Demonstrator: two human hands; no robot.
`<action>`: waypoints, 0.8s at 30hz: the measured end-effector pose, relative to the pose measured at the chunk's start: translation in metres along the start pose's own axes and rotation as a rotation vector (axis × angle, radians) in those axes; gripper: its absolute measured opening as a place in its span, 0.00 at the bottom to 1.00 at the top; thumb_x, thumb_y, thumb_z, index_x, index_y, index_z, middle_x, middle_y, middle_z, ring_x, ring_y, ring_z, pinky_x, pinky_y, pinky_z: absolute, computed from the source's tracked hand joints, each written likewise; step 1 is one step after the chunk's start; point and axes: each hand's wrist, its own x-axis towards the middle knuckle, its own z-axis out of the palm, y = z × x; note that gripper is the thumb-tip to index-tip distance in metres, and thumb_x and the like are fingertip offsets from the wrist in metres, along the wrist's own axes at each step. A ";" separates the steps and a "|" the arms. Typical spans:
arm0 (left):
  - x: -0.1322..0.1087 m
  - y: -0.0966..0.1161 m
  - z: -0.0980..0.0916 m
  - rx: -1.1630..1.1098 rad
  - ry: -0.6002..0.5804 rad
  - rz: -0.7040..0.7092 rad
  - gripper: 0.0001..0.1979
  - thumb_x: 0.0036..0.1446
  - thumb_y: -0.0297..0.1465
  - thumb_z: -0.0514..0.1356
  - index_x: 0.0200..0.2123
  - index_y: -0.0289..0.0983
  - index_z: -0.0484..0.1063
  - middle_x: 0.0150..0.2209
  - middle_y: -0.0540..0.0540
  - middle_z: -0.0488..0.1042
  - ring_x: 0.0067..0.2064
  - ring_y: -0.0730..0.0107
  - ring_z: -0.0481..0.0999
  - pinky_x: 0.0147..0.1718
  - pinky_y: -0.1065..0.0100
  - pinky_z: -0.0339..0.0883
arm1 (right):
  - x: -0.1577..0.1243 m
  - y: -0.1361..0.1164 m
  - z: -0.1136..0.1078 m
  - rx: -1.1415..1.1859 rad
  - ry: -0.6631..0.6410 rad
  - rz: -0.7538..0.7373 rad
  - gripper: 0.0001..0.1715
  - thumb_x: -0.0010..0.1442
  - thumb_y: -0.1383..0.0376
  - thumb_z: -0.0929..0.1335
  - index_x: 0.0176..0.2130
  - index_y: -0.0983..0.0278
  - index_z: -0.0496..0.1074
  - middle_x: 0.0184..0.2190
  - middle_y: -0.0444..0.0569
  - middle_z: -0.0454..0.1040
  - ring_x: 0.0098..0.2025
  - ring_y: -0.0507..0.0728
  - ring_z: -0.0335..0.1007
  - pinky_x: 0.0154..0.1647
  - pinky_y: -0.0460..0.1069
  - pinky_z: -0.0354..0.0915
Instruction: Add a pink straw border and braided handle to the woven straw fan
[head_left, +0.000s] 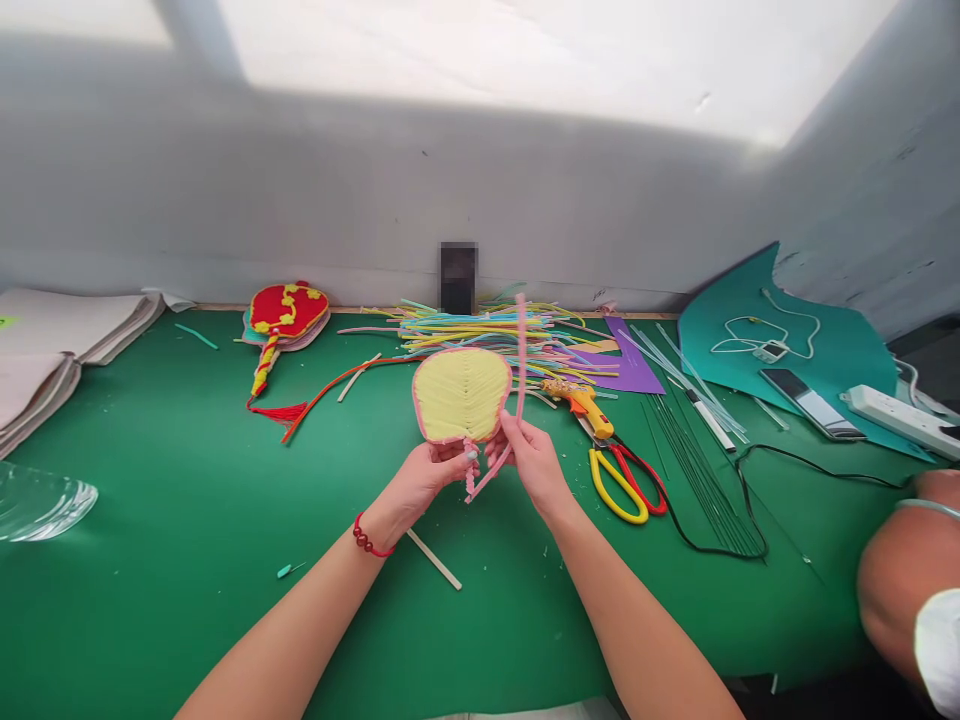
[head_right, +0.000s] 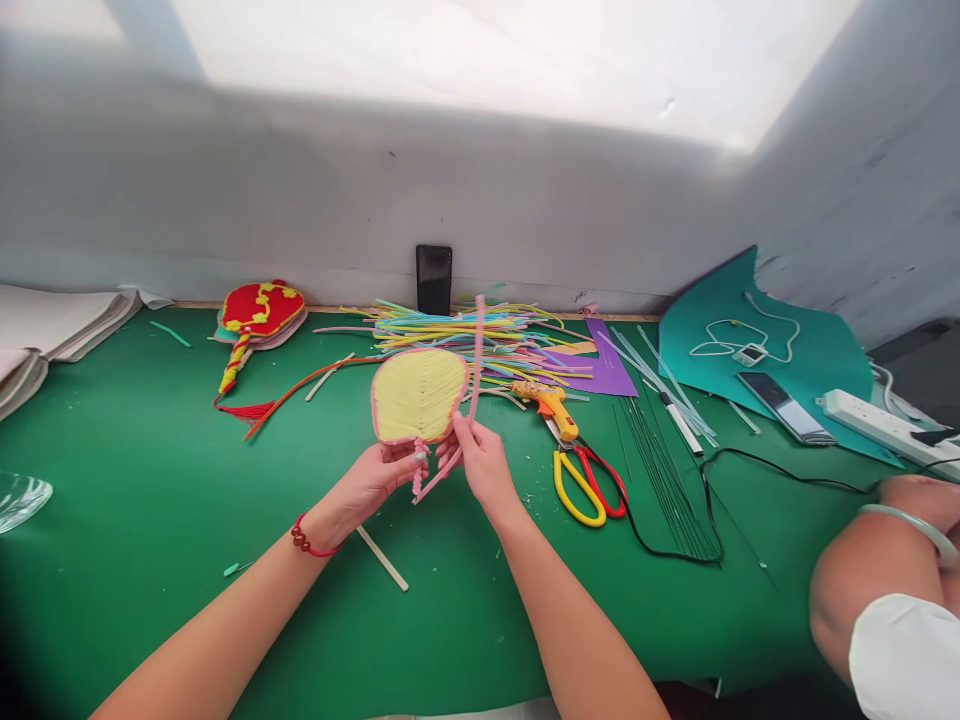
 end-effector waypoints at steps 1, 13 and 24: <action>0.000 0.000 0.000 -0.031 0.023 0.018 0.08 0.46 0.31 0.68 0.30 0.34 0.75 0.29 0.48 0.72 0.29 0.74 0.70 0.29 0.70 0.67 | 0.001 0.000 -0.002 -0.015 0.044 -0.025 0.26 0.51 0.44 0.67 0.23 0.64 0.71 0.20 0.45 0.69 0.21 0.50 0.63 0.20 0.46 0.63; 0.000 0.004 -0.008 -0.259 0.277 0.106 0.09 0.44 0.28 0.69 0.31 0.35 0.74 0.30 0.53 0.72 0.32 0.79 0.72 0.37 0.74 0.68 | 0.000 -0.014 -0.016 0.168 -0.024 0.015 0.23 0.49 0.47 0.71 0.24 0.64 0.69 0.17 0.43 0.69 0.19 0.50 0.65 0.21 0.45 0.65; 0.002 0.001 -0.005 -0.466 0.268 0.004 0.07 0.49 0.29 0.66 0.30 0.34 0.72 0.26 0.52 0.72 0.28 0.80 0.72 0.31 0.77 0.69 | -0.002 -0.009 -0.010 0.247 -0.074 0.030 0.15 0.49 0.54 0.73 0.31 0.65 0.76 0.26 0.47 0.77 0.27 0.51 0.73 0.31 0.46 0.71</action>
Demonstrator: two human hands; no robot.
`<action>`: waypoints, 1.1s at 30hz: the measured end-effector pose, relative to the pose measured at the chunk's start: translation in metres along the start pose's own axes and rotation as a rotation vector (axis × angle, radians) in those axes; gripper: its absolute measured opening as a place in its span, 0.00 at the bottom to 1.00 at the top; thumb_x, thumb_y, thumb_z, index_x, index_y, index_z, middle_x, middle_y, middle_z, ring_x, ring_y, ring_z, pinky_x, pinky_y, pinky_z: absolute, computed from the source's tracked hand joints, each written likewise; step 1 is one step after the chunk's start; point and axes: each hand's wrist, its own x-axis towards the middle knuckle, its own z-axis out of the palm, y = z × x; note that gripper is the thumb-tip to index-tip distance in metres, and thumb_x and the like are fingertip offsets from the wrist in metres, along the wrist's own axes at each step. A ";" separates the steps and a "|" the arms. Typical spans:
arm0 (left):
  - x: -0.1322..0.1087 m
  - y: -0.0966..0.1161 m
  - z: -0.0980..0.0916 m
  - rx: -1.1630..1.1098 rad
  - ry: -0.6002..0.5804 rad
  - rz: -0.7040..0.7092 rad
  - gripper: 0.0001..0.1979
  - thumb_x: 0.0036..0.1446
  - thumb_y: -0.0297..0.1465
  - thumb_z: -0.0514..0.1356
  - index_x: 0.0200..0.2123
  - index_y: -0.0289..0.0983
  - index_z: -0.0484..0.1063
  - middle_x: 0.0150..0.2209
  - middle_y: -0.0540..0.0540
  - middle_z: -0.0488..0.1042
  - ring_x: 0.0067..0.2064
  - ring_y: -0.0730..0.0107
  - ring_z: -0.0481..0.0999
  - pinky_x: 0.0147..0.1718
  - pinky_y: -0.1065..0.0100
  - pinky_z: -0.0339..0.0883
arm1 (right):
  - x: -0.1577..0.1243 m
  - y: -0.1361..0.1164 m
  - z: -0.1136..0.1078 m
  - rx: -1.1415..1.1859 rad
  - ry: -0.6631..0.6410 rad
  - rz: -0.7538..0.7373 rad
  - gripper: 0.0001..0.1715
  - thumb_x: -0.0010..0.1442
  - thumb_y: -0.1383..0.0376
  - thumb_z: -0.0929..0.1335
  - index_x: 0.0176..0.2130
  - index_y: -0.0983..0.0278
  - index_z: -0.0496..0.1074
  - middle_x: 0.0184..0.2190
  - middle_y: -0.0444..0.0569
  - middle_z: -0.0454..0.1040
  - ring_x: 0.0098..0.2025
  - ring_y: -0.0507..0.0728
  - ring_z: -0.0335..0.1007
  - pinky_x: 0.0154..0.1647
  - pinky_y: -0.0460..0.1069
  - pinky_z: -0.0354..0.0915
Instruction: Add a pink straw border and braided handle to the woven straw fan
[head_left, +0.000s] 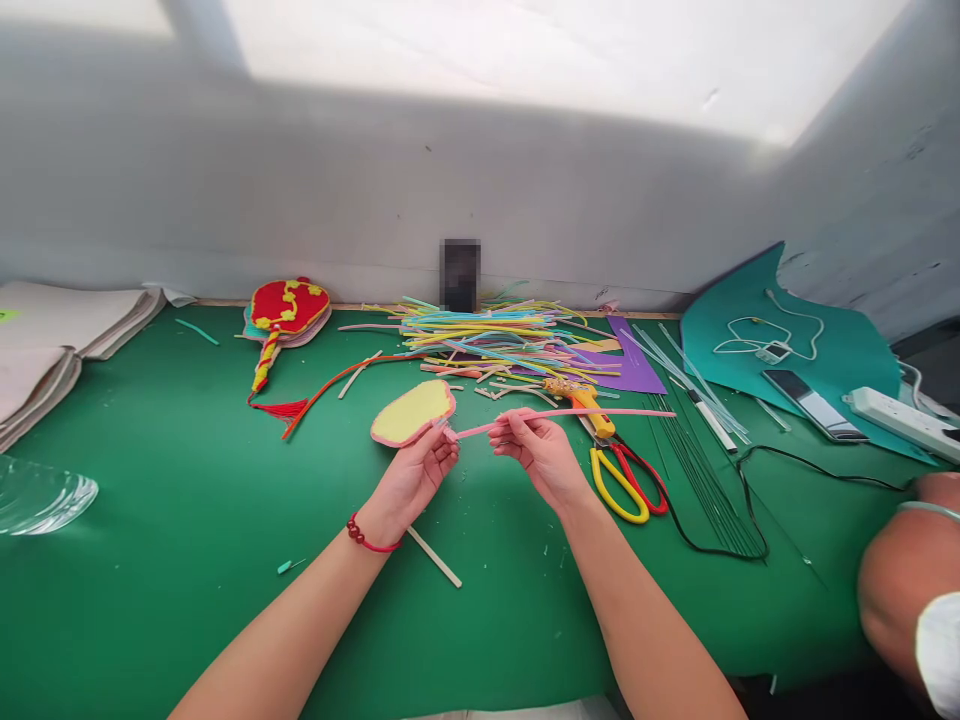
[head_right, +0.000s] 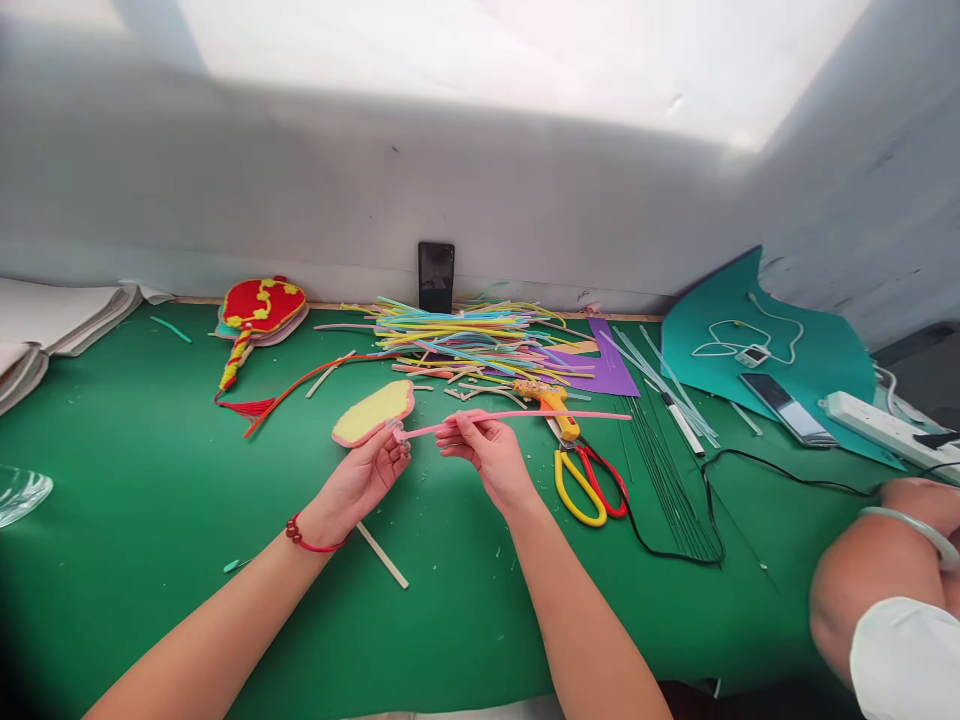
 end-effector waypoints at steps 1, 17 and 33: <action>0.000 0.000 0.000 -0.021 0.010 -0.014 0.06 0.49 0.28 0.66 0.31 0.34 0.72 0.26 0.52 0.73 0.27 0.80 0.72 0.30 0.77 0.69 | -0.001 0.001 0.001 -0.011 -0.007 -0.012 0.16 0.50 0.54 0.72 0.30 0.65 0.75 0.27 0.48 0.77 0.28 0.52 0.74 0.30 0.46 0.71; -0.006 0.004 0.005 -0.113 0.001 -0.090 0.04 0.58 0.21 0.57 0.33 0.32 0.70 0.26 0.51 0.72 0.25 0.81 0.73 0.27 0.78 0.71 | -0.002 0.003 0.004 -0.020 -0.062 -0.054 0.15 0.53 0.55 0.71 0.29 0.65 0.73 0.25 0.48 0.78 0.26 0.53 0.75 0.24 0.44 0.71; -0.012 0.004 0.006 -0.186 -0.250 -0.247 0.07 0.53 0.21 0.60 0.26 0.33 0.64 0.18 0.57 0.55 0.18 0.86 0.60 0.20 0.81 0.63 | -0.017 0.003 0.017 -0.107 -0.218 -0.341 0.08 0.55 0.62 0.70 0.30 0.64 0.75 0.26 0.47 0.78 0.26 0.54 0.75 0.21 0.48 0.74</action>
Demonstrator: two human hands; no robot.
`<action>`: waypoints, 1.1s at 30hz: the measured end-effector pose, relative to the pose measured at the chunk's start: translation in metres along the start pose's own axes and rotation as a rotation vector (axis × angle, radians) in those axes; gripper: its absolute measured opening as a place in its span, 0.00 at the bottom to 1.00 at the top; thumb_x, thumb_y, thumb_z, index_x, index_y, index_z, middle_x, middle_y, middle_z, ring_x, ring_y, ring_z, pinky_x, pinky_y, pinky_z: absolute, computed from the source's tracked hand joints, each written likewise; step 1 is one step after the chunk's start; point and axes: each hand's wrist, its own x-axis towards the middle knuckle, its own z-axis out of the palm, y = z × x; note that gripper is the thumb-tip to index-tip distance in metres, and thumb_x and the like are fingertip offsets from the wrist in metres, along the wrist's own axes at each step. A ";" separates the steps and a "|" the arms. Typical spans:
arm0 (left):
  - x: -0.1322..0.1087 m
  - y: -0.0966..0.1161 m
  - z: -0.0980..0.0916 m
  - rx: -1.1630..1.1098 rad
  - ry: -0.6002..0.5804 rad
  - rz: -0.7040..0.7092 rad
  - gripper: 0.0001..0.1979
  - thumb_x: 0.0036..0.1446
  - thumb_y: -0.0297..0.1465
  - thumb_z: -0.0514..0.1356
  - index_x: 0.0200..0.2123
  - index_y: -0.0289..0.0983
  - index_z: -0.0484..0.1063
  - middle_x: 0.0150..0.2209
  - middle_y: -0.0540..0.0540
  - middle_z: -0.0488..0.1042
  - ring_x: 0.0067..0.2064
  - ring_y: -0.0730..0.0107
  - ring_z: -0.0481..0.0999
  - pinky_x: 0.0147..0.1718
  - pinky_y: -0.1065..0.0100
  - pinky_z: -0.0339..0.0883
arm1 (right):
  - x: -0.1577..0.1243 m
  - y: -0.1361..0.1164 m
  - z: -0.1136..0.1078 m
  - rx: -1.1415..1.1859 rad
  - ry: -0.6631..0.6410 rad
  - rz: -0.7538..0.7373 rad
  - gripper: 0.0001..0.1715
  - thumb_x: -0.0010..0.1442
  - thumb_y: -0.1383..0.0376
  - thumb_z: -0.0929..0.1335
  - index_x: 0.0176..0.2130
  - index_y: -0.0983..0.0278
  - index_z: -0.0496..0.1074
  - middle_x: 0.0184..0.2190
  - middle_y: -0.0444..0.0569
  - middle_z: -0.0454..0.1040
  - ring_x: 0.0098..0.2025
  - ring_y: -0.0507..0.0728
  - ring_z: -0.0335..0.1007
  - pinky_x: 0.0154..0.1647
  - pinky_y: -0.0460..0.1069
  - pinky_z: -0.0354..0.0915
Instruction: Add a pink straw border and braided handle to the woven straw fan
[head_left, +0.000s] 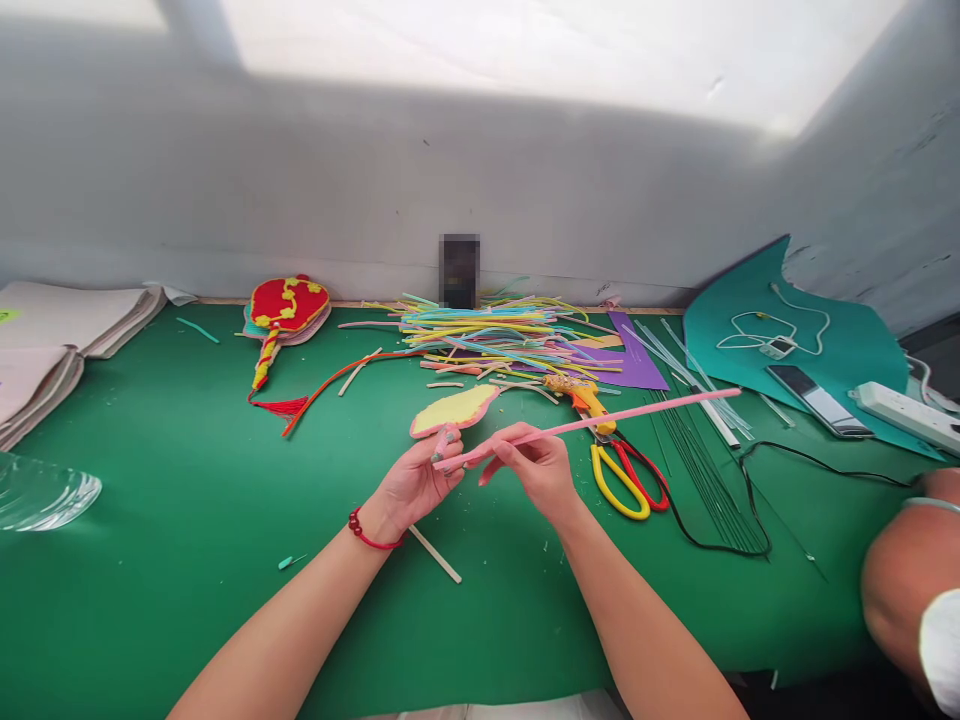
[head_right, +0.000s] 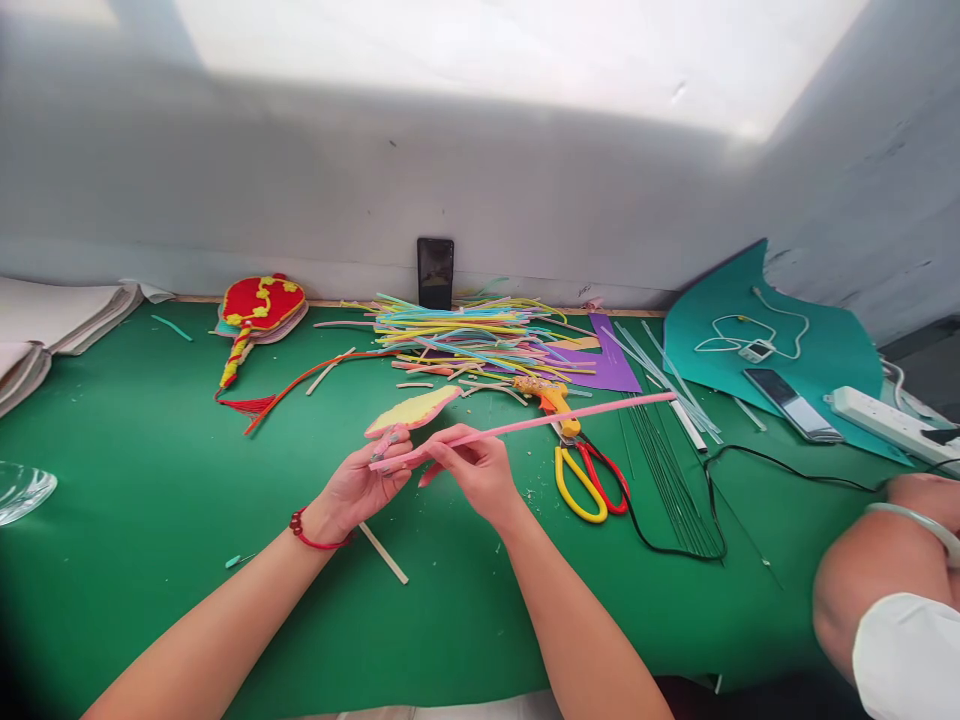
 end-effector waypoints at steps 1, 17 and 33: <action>0.000 -0.001 0.000 -0.011 0.010 0.007 0.06 0.54 0.22 0.59 0.26 0.32 0.64 0.18 0.57 0.56 0.18 0.86 0.61 0.20 0.81 0.63 | -0.001 0.000 0.001 -0.017 0.023 -0.018 0.07 0.56 0.62 0.70 0.30 0.64 0.75 0.26 0.47 0.77 0.26 0.54 0.75 0.21 0.48 0.74; -0.006 -0.012 0.011 0.192 0.210 0.071 0.04 0.58 0.29 0.58 0.33 0.33 0.69 0.24 0.50 0.73 0.27 0.76 0.77 0.24 0.79 0.70 | -0.002 -0.002 -0.001 -0.121 0.176 -0.087 0.09 0.57 0.60 0.69 0.30 0.62 0.74 0.26 0.46 0.77 0.27 0.55 0.75 0.23 0.50 0.74; -0.012 -0.010 0.017 0.853 0.044 0.609 0.11 0.55 0.33 0.61 0.41 0.36 0.75 0.42 0.42 0.76 0.43 0.64 0.75 0.43 0.68 0.69 | 0.001 -0.004 -0.007 -0.174 0.294 -0.088 0.09 0.56 0.59 0.69 0.30 0.61 0.75 0.28 0.46 0.76 0.29 0.56 0.75 0.22 0.50 0.73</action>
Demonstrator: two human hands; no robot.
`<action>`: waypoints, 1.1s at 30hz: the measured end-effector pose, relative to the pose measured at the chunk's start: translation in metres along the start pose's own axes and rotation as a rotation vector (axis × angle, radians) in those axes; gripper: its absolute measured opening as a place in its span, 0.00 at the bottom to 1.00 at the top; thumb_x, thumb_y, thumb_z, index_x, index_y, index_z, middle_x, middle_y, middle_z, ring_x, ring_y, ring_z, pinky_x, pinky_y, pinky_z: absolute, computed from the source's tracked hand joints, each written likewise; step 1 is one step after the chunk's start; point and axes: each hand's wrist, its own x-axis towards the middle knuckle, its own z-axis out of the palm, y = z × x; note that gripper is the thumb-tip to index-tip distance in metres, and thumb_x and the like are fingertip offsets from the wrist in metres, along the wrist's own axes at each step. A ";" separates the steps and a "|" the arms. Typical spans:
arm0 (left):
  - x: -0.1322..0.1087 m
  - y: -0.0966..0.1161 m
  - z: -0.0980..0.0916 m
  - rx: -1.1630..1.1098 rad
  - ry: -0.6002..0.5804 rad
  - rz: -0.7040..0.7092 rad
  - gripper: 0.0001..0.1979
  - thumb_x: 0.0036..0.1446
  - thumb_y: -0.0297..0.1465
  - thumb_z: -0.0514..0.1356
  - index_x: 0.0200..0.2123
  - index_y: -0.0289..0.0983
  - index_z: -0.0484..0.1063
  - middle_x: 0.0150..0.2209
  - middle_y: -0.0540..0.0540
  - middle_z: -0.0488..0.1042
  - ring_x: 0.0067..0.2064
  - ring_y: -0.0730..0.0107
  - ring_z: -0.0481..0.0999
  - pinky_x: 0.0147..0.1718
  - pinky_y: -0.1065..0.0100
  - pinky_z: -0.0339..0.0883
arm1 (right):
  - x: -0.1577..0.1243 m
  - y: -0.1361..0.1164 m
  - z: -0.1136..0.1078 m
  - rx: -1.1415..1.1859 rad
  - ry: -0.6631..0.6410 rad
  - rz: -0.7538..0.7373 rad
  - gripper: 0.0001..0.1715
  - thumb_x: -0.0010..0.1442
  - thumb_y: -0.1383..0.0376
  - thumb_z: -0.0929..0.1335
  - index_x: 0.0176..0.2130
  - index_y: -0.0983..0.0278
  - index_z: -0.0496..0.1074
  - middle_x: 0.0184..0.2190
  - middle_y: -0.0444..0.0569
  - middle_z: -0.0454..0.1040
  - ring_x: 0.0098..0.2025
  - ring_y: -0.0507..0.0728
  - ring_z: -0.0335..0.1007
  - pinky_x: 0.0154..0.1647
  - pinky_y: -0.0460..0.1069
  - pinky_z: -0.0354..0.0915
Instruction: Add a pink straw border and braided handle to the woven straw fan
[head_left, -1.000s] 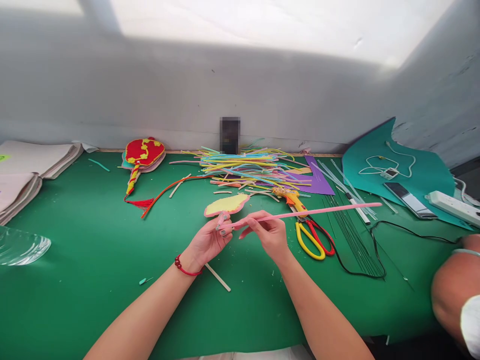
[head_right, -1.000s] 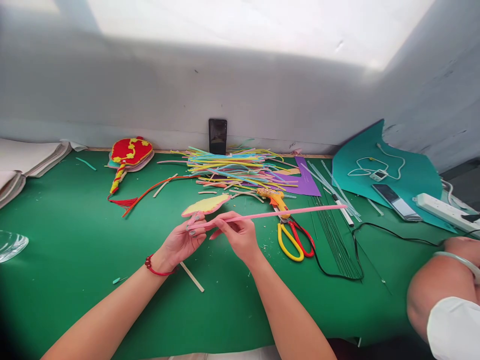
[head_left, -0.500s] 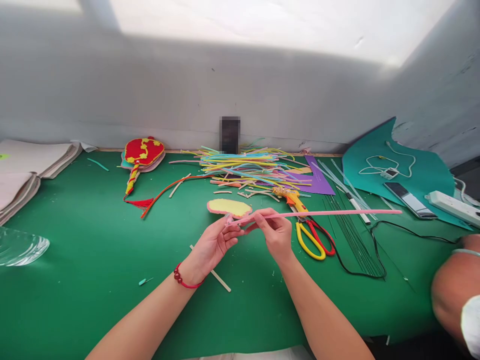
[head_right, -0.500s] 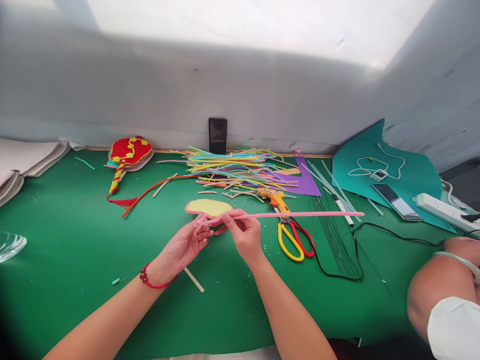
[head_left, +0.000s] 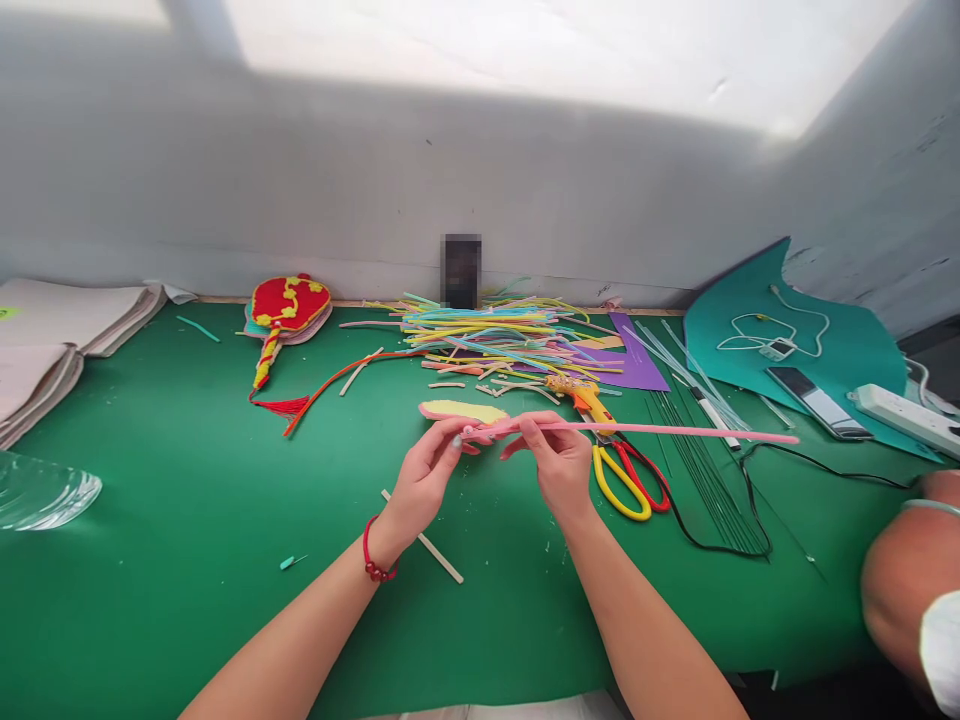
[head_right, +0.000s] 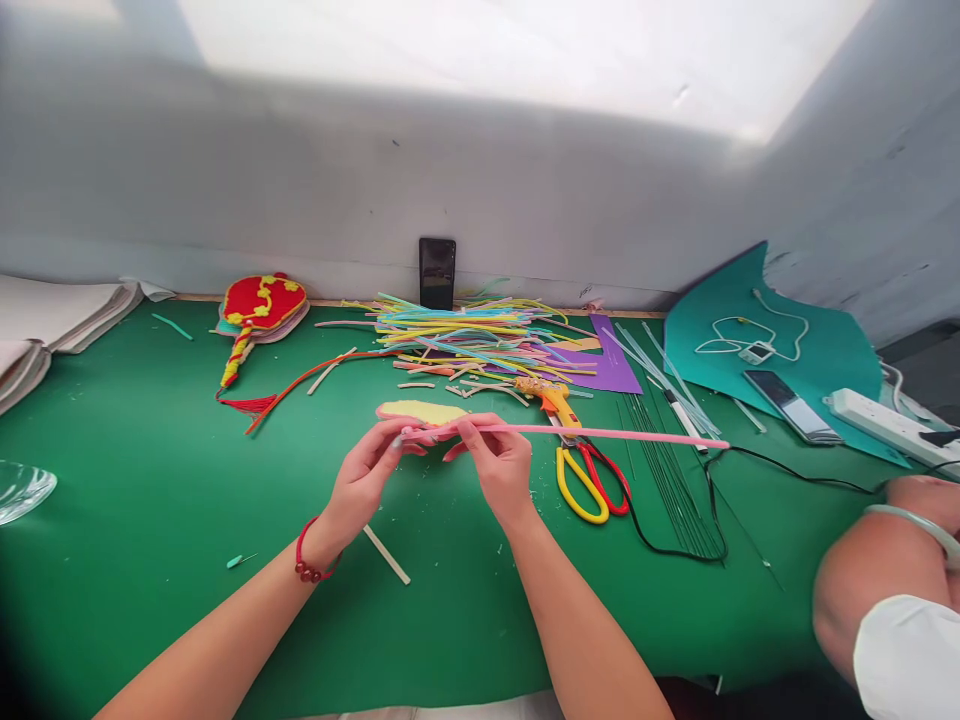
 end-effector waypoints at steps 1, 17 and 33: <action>0.001 -0.001 -0.002 -0.020 0.004 0.010 0.12 0.55 0.33 0.61 0.41 0.36 0.75 0.42 0.42 0.76 0.44 0.64 0.74 0.43 0.68 0.69 | 0.000 0.000 0.000 0.012 0.006 0.003 0.09 0.56 0.59 0.69 0.30 0.62 0.75 0.27 0.47 0.76 0.29 0.56 0.75 0.22 0.50 0.73; 0.002 0.000 -0.003 -0.064 0.029 0.017 0.11 0.47 0.37 0.67 0.34 0.38 0.78 0.31 0.45 0.79 0.35 0.65 0.77 0.40 0.66 0.70 | -0.002 -0.002 0.003 0.073 -0.039 0.027 0.09 0.56 0.60 0.69 0.30 0.62 0.75 0.26 0.47 0.76 0.30 0.57 0.75 0.21 0.50 0.74; 0.003 -0.004 -0.010 0.042 0.027 0.083 0.09 0.48 0.38 0.65 0.29 0.39 0.80 0.25 0.46 0.78 0.32 0.64 0.75 0.38 0.65 0.68 | -0.002 -0.003 0.002 0.096 -0.085 0.059 0.10 0.56 0.59 0.69 0.30 0.63 0.75 0.25 0.47 0.77 0.28 0.56 0.75 0.20 0.50 0.74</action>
